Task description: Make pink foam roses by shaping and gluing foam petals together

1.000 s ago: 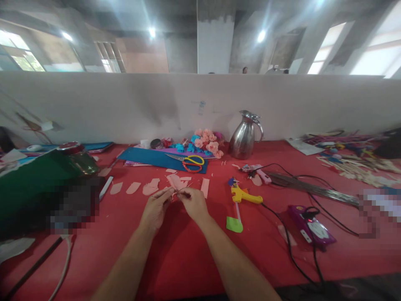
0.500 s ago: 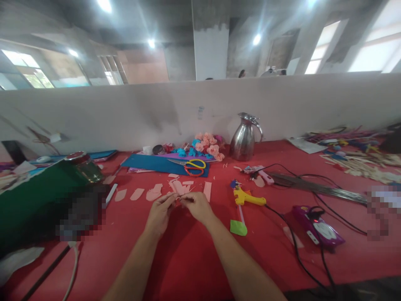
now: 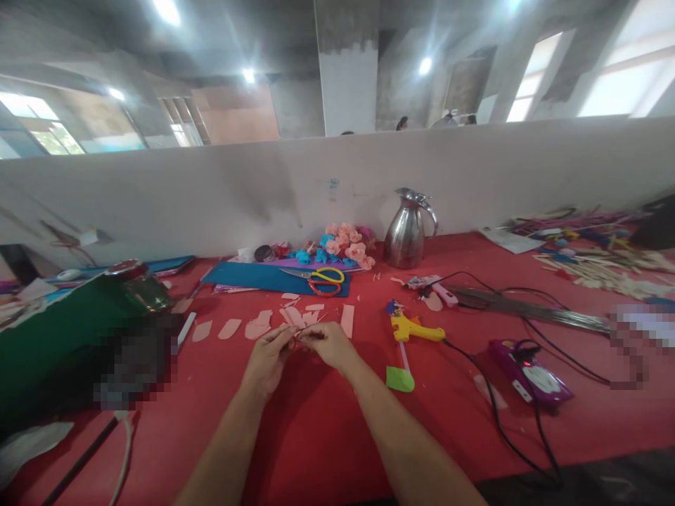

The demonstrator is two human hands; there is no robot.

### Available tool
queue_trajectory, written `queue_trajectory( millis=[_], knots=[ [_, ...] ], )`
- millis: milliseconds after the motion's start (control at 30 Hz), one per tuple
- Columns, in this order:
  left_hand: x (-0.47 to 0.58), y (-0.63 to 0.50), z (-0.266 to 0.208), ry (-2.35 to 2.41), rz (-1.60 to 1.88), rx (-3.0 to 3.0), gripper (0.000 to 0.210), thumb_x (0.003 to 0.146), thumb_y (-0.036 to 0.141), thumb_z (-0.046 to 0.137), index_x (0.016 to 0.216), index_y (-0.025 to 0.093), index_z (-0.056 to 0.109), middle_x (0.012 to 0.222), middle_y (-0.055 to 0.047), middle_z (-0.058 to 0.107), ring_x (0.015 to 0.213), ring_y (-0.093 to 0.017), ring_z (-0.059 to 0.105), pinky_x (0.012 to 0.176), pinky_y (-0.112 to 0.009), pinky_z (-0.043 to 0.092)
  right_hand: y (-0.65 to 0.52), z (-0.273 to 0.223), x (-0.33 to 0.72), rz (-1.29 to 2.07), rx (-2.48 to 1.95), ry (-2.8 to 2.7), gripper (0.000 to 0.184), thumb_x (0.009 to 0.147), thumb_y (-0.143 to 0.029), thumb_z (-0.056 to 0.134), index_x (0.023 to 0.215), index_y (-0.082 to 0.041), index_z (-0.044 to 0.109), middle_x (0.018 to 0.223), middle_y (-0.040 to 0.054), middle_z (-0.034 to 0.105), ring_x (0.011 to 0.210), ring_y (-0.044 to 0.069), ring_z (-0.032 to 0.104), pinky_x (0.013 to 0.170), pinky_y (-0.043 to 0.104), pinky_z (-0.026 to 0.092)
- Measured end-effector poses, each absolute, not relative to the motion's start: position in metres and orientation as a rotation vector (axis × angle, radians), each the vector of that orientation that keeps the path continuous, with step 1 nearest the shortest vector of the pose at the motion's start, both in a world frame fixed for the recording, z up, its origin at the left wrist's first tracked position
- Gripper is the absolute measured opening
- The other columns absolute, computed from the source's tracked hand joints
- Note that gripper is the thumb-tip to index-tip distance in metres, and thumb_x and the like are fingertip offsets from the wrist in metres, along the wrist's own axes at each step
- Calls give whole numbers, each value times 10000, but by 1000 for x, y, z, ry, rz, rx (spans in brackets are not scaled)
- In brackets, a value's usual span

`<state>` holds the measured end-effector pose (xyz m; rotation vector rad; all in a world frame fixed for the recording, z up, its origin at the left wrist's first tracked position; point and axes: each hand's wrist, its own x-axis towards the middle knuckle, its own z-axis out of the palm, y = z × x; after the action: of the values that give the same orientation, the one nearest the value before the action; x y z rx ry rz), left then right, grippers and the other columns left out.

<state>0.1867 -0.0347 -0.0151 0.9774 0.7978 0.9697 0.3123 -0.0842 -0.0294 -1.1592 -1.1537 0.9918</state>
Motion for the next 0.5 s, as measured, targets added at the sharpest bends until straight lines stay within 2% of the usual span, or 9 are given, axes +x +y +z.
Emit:
queue_trajectory(
  millis=[167, 500],
  knots=[
    [187, -34, -16, 812, 971, 944, 146, 508, 238, 773, 573, 146, 680, 494, 37, 546, 478, -55, 432, 498, -173, 363, -84, -31, 313, 954, -1189, -1214, 155, 714, -285, 585, 742, -221, 724, 647, -3, 663, 602, 150, 581, 627, 268, 441],
    [188, -36, -14, 791, 980, 916, 175, 478, 232, 799, 581, 135, 696, 513, 9, 595, 482, -66, 466, 506, -192, 379, -82, -38, 313, 962, -1165, -1252, 167, 736, -265, 555, 760, -213, 712, 692, 9, 679, 675, 170, 616, 675, 289, 474]
  ],
)
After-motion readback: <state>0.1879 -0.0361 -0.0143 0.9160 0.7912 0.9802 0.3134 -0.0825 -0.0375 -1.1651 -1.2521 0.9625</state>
